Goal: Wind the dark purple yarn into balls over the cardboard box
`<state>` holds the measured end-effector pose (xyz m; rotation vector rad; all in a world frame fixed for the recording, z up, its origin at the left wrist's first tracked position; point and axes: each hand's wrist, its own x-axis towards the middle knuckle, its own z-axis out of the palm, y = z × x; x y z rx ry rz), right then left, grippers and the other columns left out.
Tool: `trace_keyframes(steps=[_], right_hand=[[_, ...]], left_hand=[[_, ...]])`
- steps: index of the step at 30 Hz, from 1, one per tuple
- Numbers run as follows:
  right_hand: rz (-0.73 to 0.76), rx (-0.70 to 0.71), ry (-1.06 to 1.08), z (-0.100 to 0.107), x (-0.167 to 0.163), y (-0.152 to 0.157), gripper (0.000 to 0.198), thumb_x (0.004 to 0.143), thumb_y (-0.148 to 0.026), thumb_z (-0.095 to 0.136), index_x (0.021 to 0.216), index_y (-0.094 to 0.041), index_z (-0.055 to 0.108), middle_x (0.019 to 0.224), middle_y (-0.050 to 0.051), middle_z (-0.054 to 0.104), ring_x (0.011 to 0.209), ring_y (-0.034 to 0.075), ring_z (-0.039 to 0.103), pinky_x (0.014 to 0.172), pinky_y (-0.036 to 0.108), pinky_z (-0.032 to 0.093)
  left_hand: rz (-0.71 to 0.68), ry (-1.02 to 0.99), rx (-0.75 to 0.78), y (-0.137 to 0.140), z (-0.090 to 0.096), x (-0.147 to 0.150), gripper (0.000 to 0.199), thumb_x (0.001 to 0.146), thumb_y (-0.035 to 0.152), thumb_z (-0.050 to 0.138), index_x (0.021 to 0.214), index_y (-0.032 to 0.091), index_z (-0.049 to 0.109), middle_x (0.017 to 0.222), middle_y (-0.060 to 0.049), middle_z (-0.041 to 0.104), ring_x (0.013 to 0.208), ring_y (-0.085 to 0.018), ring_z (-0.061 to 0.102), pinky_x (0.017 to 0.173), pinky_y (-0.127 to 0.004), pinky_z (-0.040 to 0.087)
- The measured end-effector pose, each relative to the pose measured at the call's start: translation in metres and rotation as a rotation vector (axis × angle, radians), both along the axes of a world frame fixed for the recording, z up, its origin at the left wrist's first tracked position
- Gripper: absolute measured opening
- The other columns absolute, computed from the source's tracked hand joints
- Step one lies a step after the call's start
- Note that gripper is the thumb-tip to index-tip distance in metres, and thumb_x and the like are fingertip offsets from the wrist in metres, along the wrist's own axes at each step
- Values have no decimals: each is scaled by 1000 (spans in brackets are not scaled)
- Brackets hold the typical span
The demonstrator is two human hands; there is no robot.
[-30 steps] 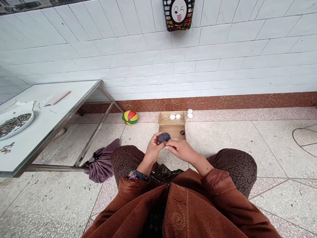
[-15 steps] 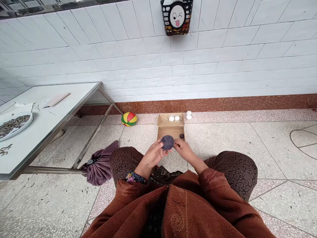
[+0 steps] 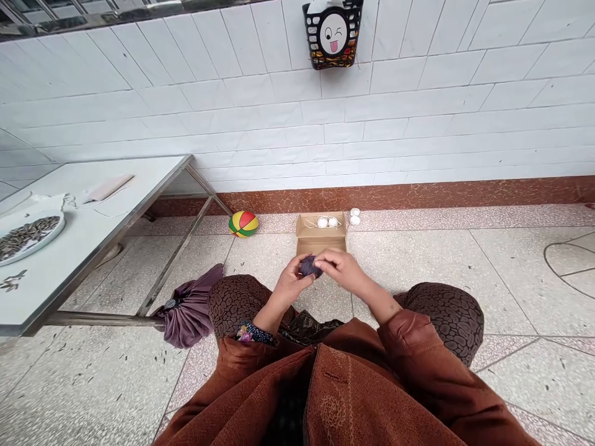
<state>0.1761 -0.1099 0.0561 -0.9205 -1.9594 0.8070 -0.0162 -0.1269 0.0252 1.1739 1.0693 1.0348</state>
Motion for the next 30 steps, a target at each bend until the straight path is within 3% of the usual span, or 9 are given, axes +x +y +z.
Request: trace_keyframes(steps=[3, 6, 10, 13, 15, 18, 24, 27, 30], right_hand=[[-70, -21, 8, -3, 5, 22, 23, 97, -38, 58, 86, -22, 69, 84, 4, 67, 82, 19, 63, 78, 32, 49], [-99, -133, 4, -30, 4, 28, 24, 96, -37, 55, 83, -21, 68, 82, 3, 69, 80, 19, 64, 78, 33, 49], [-107, -242, -42, -71, -4, 11, 21, 95, -31, 53, 88, -21, 69, 86, 4, 72, 83, 20, 67, 78, 33, 51], [-85, -212, -119, -82, -9, -6, 23, 96, -30, 53, 86, -21, 71, 86, 5, 72, 84, 22, 67, 80, 34, 52], [-15, -173, -178, -77, -10, -15, 24, 99, -33, 53, 88, -22, 71, 87, 5, 72, 84, 21, 67, 79, 33, 52], [103, -76, -219, -53, -9, -22, 25, 101, -37, 52, 91, -23, 71, 87, 5, 70, 83, 20, 66, 77, 32, 50], [95, 16, -125, 4, 0, -3, 28, 103, -40, 51, 90, -22, 70, 84, 5, 67, 79, 18, 62, 75, 31, 48], [67, 21, -111, 7, 3, 19, 28, 101, -41, 54, 89, -23, 72, 85, 4, 67, 80, 19, 61, 75, 31, 47], [18, -56, -80, -14, 4, 32, 27, 99, -39, 57, 84, -21, 71, 82, 3, 67, 78, 18, 61, 75, 31, 48]], left_hand=[[-140, -78, -40, -6, 3, 2, 77, 70, 24, 79, 141, 25, 50, 113, -7, 64, 92, -17, 59, 83, -32, 48], [-213, -230, -107, -11, 9, 2, 72, 75, 30, 77, 142, 29, 51, 124, -8, 62, 97, -19, 59, 77, -29, 49], [-177, -397, -194, -12, 13, 2, 57, 74, 29, 77, 129, 24, 63, 131, -9, 61, 92, -17, 61, 73, -26, 48], [-101, -397, -217, -9, 12, 1, 57, 72, 27, 79, 127, 22, 64, 127, -9, 64, 91, -16, 62, 75, -27, 48], [-13, -332, -200, -7, 10, 1, 57, 71, 27, 79, 126, 21, 64, 122, -9, 67, 92, -17, 62, 76, -27, 47], [90, -215, -143, -4, 8, 1, 56, 70, 26, 79, 124, 20, 64, 115, -7, 69, 95, -18, 62, 80, -28, 47], [20, -176, -125, -5, 5, 1, 63, 68, 22, 81, 127, 21, 59, 118, -7, 66, 101, -18, 61, 92, -32, 45], [-97, -194, -117, -9, 8, 3, 72, 66, 20, 82, 133, 23, 55, 125, -8, 62, 105, -19, 60, 88, -31, 46], [-199, -240, -136, -14, 14, 3, 72, 70, 23, 81, 136, 26, 53, 127, -9, 60, 104, -20, 59, 77, -26, 46]])
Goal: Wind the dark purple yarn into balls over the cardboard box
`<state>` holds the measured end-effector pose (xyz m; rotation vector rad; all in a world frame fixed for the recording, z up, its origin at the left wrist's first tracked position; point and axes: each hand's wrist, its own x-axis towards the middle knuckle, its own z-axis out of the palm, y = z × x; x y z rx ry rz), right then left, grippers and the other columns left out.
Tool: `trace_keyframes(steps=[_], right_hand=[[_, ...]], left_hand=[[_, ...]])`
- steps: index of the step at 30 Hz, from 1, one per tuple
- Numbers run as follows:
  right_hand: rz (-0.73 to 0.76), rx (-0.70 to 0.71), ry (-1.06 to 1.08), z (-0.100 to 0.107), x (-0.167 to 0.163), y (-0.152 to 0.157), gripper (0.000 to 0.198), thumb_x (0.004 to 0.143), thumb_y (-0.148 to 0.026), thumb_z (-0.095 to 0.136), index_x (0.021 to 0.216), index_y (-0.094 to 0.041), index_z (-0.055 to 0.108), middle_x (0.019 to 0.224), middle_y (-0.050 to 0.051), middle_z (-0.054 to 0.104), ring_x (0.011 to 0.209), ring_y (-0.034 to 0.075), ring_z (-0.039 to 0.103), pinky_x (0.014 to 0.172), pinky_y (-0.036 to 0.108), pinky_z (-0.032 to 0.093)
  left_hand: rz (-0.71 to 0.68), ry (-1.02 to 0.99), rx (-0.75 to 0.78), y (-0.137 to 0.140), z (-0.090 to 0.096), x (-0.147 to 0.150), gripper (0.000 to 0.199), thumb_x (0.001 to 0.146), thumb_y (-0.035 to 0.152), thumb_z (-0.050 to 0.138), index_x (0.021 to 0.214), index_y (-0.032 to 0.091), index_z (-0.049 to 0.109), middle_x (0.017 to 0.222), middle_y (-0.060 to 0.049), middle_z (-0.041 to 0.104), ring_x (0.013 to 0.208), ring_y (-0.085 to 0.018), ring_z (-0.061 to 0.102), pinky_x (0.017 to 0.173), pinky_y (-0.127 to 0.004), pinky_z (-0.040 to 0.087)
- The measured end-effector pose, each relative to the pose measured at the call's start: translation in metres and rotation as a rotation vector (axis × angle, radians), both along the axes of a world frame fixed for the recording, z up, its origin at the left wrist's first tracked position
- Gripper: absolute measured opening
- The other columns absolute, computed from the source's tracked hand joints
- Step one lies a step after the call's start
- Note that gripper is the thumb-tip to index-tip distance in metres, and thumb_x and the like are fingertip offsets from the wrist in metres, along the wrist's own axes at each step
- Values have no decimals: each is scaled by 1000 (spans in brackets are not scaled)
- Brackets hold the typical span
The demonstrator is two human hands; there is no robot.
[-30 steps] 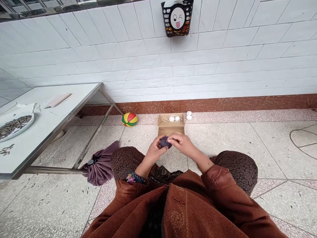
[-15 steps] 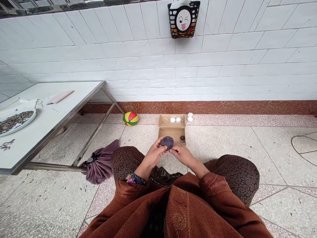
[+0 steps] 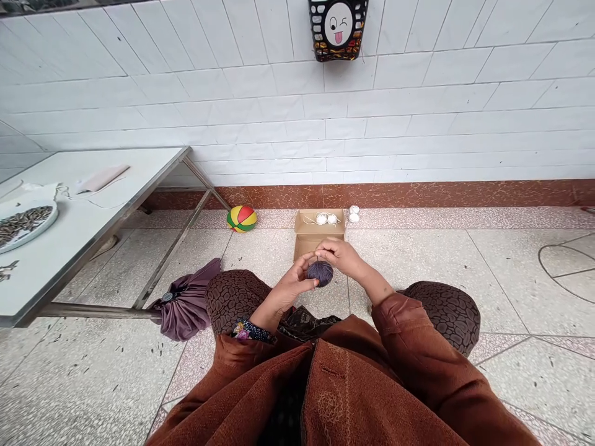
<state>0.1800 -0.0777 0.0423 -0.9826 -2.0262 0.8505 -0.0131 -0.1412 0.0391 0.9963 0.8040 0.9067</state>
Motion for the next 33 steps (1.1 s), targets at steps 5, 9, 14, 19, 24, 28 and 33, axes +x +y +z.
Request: trace_keyframes(steps=[5, 9, 14, 19, 24, 28, 33], right_hand=[[-132, -83, 46, -55, -3, -15, 22, 96, -32, 55, 86, -20, 70, 86, 5, 72, 83, 20, 65, 78, 34, 51], [-95, -96, -17, -73, -4, -37, 20, 96, -33, 56, 92, -22, 72, 90, 6, 73, 89, 22, 67, 82, 36, 53], [74, -88, -78, -43, 0, -51, 30, 101, -42, 52, 91, -22, 71, 85, 4, 71, 80, 19, 66, 77, 32, 52], [129, -69, -28, 3, 5, -46, 25, 99, -40, 56, 89, -21, 71, 83, 4, 68, 76, 17, 62, 72, 29, 49], [92, -11, -28, 13, 6, -17, 23, 96, -39, 61, 87, -22, 72, 82, 4, 67, 76, 17, 60, 72, 30, 47], [-21, -29, 25, -11, 2, -2, 23, 94, -39, 64, 81, -21, 70, 78, 3, 65, 74, 17, 59, 72, 30, 47], [-166, -98, 74, -55, -11, -22, 27, 99, -38, 51, 85, -21, 67, 81, 4, 68, 78, 19, 62, 75, 31, 50]], left_hand=[[26, -110, -97, -2, 6, -2, 69, 71, 28, 84, 134, 28, 56, 119, -6, 60, 88, -14, 60, 67, -23, 46], [98, -115, -126, 2, 4, -3, 62, 69, 31, 86, 125, 24, 60, 115, -5, 63, 78, -11, 60, 66, -23, 45], [237, -18, -97, 7, -3, -3, 53, 67, 37, 86, 112, 18, 64, 107, -6, 68, 79, -12, 60, 66, -23, 44], [206, 80, 3, 5, -3, -3, 50, 66, 29, 85, 112, 19, 68, 107, -6, 70, 93, -18, 62, 79, -28, 47], [20, 103, 10, 1, -3, -4, 49, 70, 29, 81, 116, 18, 70, 104, -7, 69, 92, -20, 60, 80, -31, 46], [-55, 31, -52, -2, -5, -3, 63, 70, 28, 82, 130, 24, 62, 108, -6, 66, 86, -16, 58, 67, -25, 42], [89, -163, -190, 2, -5, -3, 63, 69, 31, 85, 126, 23, 59, 107, -4, 64, 76, -10, 58, 65, -23, 44]])
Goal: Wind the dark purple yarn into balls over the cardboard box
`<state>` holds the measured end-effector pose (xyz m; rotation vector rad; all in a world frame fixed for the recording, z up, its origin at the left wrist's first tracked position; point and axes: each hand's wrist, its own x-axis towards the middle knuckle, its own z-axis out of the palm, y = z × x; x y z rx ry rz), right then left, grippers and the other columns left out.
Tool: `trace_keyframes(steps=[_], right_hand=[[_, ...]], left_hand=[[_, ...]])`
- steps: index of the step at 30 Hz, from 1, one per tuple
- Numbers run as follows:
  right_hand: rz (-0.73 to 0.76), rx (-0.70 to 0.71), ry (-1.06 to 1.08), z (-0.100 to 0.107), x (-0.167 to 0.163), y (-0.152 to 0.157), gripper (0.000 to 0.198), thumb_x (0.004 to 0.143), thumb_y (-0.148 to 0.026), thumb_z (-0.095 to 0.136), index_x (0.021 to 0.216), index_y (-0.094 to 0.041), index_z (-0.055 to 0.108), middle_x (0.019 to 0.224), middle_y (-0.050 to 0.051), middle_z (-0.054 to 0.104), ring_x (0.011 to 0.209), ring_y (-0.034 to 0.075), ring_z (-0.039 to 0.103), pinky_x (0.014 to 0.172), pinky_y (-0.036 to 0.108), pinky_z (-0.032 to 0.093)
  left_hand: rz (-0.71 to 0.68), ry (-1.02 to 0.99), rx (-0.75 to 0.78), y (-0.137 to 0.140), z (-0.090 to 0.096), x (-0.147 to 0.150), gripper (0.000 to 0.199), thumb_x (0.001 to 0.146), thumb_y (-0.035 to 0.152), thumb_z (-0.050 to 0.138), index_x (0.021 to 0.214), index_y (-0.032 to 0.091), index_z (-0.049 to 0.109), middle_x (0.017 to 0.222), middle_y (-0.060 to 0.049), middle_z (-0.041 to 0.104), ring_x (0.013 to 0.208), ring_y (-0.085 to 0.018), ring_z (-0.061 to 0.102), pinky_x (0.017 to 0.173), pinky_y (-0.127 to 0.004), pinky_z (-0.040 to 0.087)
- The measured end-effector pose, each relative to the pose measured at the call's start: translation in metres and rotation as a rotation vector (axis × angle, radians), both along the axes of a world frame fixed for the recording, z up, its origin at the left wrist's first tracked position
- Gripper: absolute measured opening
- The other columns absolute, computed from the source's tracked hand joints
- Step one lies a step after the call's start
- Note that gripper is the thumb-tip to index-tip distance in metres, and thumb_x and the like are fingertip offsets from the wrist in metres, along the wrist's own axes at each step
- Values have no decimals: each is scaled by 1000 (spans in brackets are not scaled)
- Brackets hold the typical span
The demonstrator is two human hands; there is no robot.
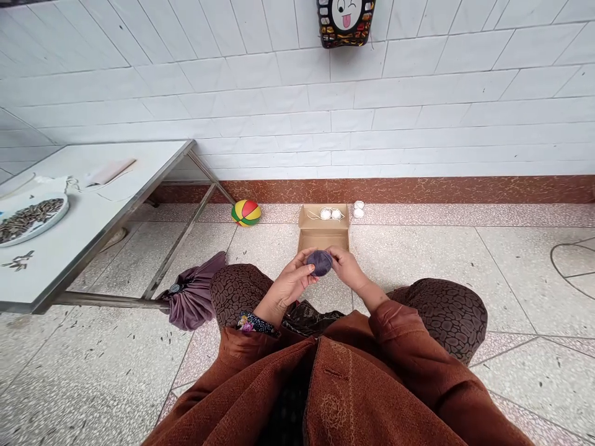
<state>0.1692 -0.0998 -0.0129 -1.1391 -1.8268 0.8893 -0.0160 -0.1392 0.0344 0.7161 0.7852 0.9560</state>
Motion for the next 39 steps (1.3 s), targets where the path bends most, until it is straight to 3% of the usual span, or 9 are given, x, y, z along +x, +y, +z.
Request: trace_keyframes(steps=[4, 8, 13, 16, 22, 26, 30, 34, 39], right_hand=[[120, 10, -98, -12, -7, -26, 28, 101, -41, 49, 88, -22, 66, 83, 4, 68, 77, 19, 62, 75, 32, 49], [296, 60, -146, 13, -6, -37, 30, 101, -44, 52, 88, -22, 68, 82, 4, 67, 77, 19, 62, 74, 31, 49], [248, 99, -65, 61, 3, -19, 28, 100, -44, 56, 93, -23, 73, 83, 4, 66, 75, 17, 61, 71, 29, 48], [200, 143, -54, 69, 7, 2, 28, 99, -43, 57, 90, -23, 74, 82, 4, 66, 77, 17, 61, 73, 30, 48], [96, 59, -9, 33, 6, 22, 26, 97, -40, 59, 85, -21, 72, 83, 4, 69, 81, 19, 64, 79, 32, 50], [-26, -40, 9, -3, 1, 5, 26, 98, -38, 53, 89, -21, 70, 87, 4, 72, 83, 20, 65, 78, 32, 51], [77, -47, -97, -18, -5, -21, 26, 100, -37, 51, 90, -21, 70, 85, 4, 71, 81, 20, 65, 77, 32, 51], [292, 72, -205, 2, -7, -38, 27, 101, -38, 52, 87, -21, 68, 82, 4, 67, 77, 17, 62, 74, 29, 49], [264, 136, -91, 54, 0, -33, 26, 102, -39, 54, 93, -22, 71, 81, 3, 66, 74, 16, 61, 70, 27, 48]], left_hand=[[192, -14, -32, 9, -5, -3, 53, 66, 34, 87, 109, 18, 60, 97, -1, 64, 70, -8, 58, 66, -22, 45], [292, 96, 3, 12, -11, -6, 51, 65, 36, 87, 106, 19, 61, 100, -1, 65, 73, -8, 57, 67, -23, 43], [167, 215, 102, 6, -10, -4, 52, 68, 36, 84, 114, 19, 66, 105, -5, 67, 85, -14, 57, 67, -24, 41], [52, 205, 123, 2, -6, -2, 49, 71, 37, 82, 114, 17, 68, 105, -7, 66, 86, -15, 56, 65, -24, 40], [-63, 114, 88, -3, -1, -1, 54, 71, 33, 82, 120, 19, 64, 109, -6, 64, 86, -14, 57, 64, -22, 42], [20, 34, 22, -2, 0, -1, 73, 71, 31, 84, 135, 26, 51, 102, -3, 64, 77, -12, 59, 63, -23, 45], [124, -9, -3, 4, -1, -1, 60, 66, 31, 87, 119, 19, 61, 107, -5, 65, 76, -11, 60, 66, -24, 47], [228, 76, 7, 7, -5, -3, 52, 64, 32, 87, 109, 17, 67, 105, -5, 67, 82, -12, 59, 69, -23, 46], [215, 258, 92, 6, -7, -8, 57, 66, 34, 85, 117, 18, 69, 110, -8, 70, 91, -17, 60, 72, -25, 42]])
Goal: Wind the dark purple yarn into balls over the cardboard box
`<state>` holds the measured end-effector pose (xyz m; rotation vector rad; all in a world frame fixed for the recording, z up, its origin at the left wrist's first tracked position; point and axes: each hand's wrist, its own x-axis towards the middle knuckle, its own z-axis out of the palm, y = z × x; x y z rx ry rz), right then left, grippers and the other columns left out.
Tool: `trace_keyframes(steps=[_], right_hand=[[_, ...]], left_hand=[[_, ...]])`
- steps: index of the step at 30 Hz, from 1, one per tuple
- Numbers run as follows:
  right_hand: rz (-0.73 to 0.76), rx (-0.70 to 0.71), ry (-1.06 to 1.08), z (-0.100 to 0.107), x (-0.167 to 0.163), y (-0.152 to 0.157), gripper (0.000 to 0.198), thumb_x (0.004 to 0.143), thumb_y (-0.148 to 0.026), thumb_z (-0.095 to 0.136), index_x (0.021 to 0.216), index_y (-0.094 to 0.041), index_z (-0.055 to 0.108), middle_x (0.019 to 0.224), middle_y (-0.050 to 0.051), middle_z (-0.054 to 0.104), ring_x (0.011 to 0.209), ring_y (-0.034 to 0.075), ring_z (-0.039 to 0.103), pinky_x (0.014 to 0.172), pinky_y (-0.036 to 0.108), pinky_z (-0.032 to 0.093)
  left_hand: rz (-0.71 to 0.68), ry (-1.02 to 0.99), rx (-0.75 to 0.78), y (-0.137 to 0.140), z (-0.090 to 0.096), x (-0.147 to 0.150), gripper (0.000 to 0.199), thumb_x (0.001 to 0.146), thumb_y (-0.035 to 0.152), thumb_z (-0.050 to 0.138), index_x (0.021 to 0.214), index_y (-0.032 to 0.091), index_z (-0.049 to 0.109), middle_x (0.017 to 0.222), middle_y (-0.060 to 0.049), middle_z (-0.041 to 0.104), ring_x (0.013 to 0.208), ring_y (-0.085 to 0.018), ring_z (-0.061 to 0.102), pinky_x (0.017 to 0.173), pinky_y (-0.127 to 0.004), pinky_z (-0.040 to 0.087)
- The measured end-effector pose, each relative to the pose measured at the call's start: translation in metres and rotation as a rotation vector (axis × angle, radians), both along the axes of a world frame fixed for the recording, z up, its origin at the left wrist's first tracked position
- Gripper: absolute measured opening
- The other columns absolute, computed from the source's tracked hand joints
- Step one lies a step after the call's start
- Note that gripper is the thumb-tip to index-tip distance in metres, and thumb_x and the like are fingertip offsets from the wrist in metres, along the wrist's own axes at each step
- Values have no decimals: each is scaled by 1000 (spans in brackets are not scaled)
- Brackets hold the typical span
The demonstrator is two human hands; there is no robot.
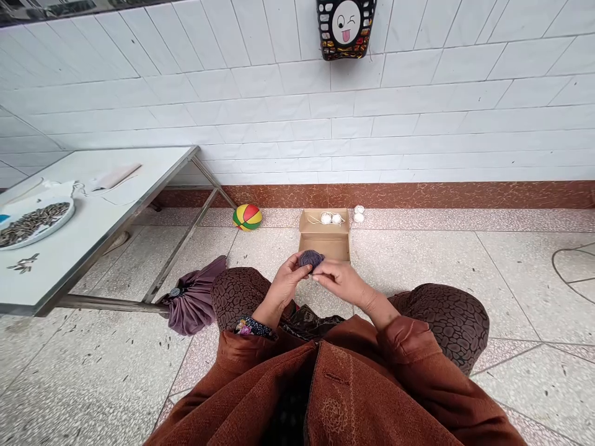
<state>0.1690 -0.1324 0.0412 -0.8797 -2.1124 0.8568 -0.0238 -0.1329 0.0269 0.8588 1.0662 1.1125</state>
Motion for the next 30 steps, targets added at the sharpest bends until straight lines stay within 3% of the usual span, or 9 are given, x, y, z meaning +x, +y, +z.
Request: trace_keyframes(steps=[4, 8, 11, 14, 18, 23, 27, 30], right_hand=[[-83, 48, 66, 22, 6, 25, 25, 100, -39, 57, 89, -22, 73, 82, 3, 66, 76, 17, 61, 72, 29, 48], [-126, 10, 104, 11, 3, 47, 25, 97, -38, 60, 83, -21, 71, 80, 3, 66, 77, 17, 61, 74, 30, 47], [-199, -99, 119, -14, -2, 46, 26, 96, -38, 56, 81, -21, 68, 78, 2, 67, 76, 17, 61, 75, 30, 47], [-253, -217, 67, -42, -7, 31, 28, 97, -40, 52, 80, -21, 64, 73, 0, 64, 70, 17, 58, 68, 28, 46], [-140, -186, -12, -56, -13, 4, 30, 100, -40, 49, 81, -21, 63, 77, 1, 64, 74, 17, 59, 72, 28, 46], [-3, -38, -62, -24, -9, -9, 27, 102, -39, 53, 86, -21, 66, 80, 3, 64, 75, 17, 59, 72, 28, 45], [-53, 11, 10, 9, -1, 7, 28, 101, -42, 55, 90, -21, 70, 81, 3, 64, 72, 15, 58, 68, 27, 45], [-94, 28, 18, 20, 2, 26, 27, 99, -42, 59, 86, -22, 72, 81, 3, 65, 73, 16, 59, 69, 28, 46]], left_hand=[[-161, -6, 20, -4, 5, -1, 56, 69, 36, 83, 120, 17, 70, 111, -9, 69, 91, -18, 58, 69, -26, 40], [-310, -129, 19, -10, 11, -1, 57, 71, 31, 83, 125, 19, 69, 116, -9, 67, 93, -18, 57, 69, -25, 42], [-284, -261, -8, -12, 13, -1, 65, 72, 27, 82, 133, 27, 62, 124, -7, 64, 91, -16, 59, 68, -24, 44], [-206, -358, -43, -9, 10, -2, 57, 72, 28, 82, 126, 22, 64, 117, -7, 66, 87, -14, 60, 70, -26, 47], [-72, -324, -82, -3, 2, -1, 46, 68, 28, 84, 110, 16, 67, 103, -6, 68, 82, -13, 60, 72, -26, 46], [-9, -118, -32, -1, -1, -1, 52, 66, 27, 82, 115, 17, 68, 109, -7, 70, 89, -16, 60, 75, -27, 44], [-104, -5, 39, -4, 5, -2, 48, 66, 23, 79, 112, 17, 71, 109, -7, 71, 99, -21, 61, 89, -32, 45], [-214, 22, 46, -8, 8, -2, 46, 68, 25, 79, 113, 16, 72, 106, -8, 70, 99, -22, 60, 89, -34, 46]])
